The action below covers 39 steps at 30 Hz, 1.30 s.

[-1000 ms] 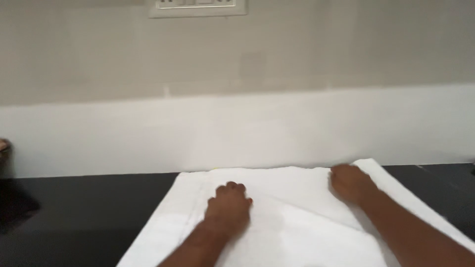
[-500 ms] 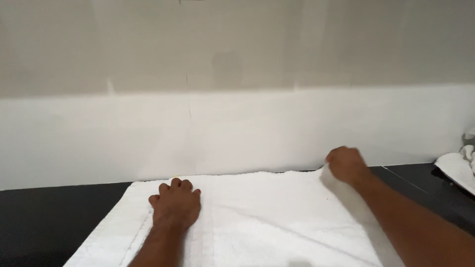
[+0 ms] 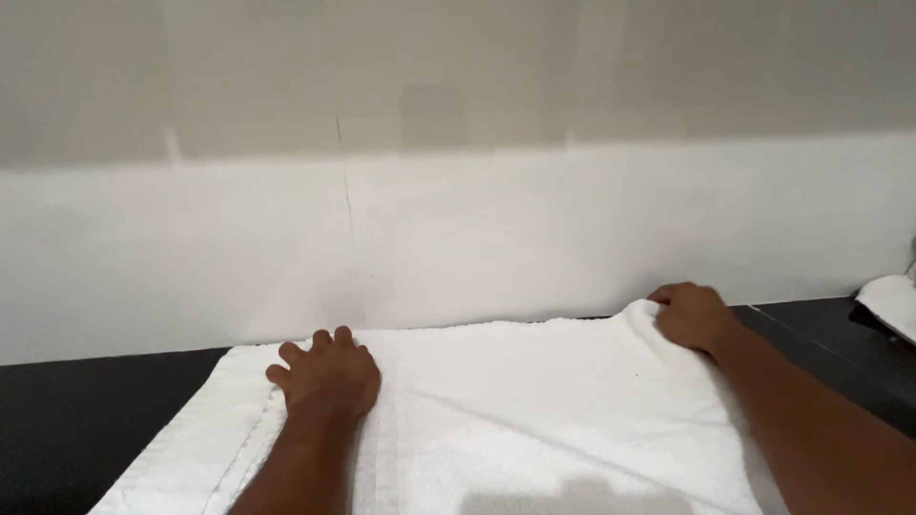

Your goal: Folding a white towel on a countertop.

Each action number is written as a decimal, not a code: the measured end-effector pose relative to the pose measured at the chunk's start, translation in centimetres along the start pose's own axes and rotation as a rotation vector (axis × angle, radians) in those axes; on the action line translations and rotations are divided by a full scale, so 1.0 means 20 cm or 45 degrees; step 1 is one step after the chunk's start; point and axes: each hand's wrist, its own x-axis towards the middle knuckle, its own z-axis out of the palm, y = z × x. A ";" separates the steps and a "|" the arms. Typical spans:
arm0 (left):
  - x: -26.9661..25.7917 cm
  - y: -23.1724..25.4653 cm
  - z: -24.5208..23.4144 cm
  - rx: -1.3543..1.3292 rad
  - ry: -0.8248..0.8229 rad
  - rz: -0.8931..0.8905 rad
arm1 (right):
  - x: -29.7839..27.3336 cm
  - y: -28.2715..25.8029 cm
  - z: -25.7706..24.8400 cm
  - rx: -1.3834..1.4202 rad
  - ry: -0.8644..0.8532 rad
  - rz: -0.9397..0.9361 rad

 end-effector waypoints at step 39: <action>-0.05 -0.07 -0.09 0.051 -0.049 0.195 | -0.14 0.01 -0.23 0.269 0.034 0.062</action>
